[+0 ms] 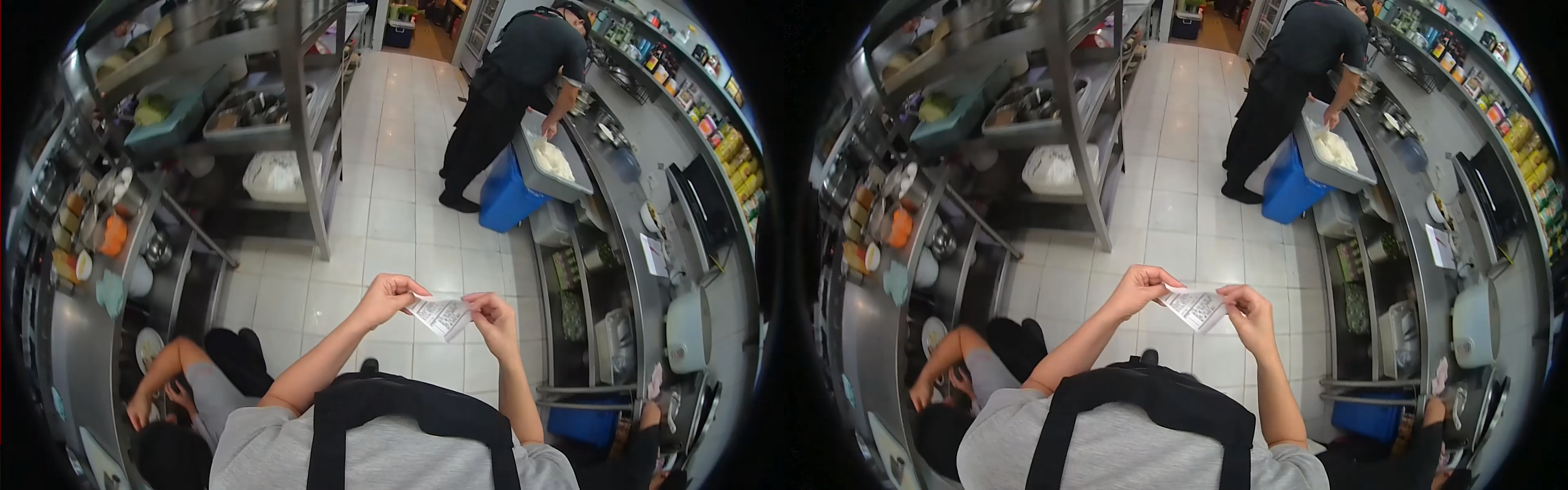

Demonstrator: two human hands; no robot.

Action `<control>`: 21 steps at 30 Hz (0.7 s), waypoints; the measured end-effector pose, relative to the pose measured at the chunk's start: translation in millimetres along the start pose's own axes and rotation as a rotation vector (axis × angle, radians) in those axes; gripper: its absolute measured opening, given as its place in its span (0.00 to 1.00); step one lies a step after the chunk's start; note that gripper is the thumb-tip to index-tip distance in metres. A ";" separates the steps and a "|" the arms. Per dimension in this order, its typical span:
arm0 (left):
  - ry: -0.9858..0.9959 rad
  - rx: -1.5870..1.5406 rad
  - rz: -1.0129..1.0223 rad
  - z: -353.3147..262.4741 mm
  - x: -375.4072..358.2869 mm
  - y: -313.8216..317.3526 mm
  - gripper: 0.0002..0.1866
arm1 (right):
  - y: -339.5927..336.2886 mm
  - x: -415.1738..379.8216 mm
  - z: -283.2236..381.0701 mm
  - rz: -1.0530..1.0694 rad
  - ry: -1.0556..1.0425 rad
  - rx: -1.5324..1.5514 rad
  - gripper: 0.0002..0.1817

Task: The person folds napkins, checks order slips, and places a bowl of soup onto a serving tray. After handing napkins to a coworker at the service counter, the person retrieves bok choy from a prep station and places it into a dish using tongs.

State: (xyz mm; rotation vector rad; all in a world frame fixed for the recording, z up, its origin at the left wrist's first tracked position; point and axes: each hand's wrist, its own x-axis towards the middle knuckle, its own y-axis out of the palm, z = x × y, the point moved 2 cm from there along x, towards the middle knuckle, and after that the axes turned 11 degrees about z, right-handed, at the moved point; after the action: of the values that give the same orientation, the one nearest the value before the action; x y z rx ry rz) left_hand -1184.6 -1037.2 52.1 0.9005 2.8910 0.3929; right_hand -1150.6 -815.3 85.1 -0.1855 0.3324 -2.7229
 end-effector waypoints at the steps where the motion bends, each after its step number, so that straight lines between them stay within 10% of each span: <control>1: 0.003 -0.014 0.005 -5.5 26.5 -8.2 0.10 | -15.2 18.8 1.0 -0.062 0.008 0.070 0.12; 11: 0.003 0.114 -0.098 8.4 243.9 -127.9 0.11 | -139.3 291.7 -87.9 0.541 0.125 -0.312 0.10; 21: 0.218 0.017 -0.963 -77.5 350.9 -271.0 0.10 | -127.3 644.9 -98.4 1.181 -0.115 -0.002 0.12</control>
State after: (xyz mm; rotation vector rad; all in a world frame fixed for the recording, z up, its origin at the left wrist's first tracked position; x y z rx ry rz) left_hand -1633.6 -1069.5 51.1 -0.6010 3.0682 0.3653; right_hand -1804.3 -935.4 76.0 -0.0926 0.2782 -1.5394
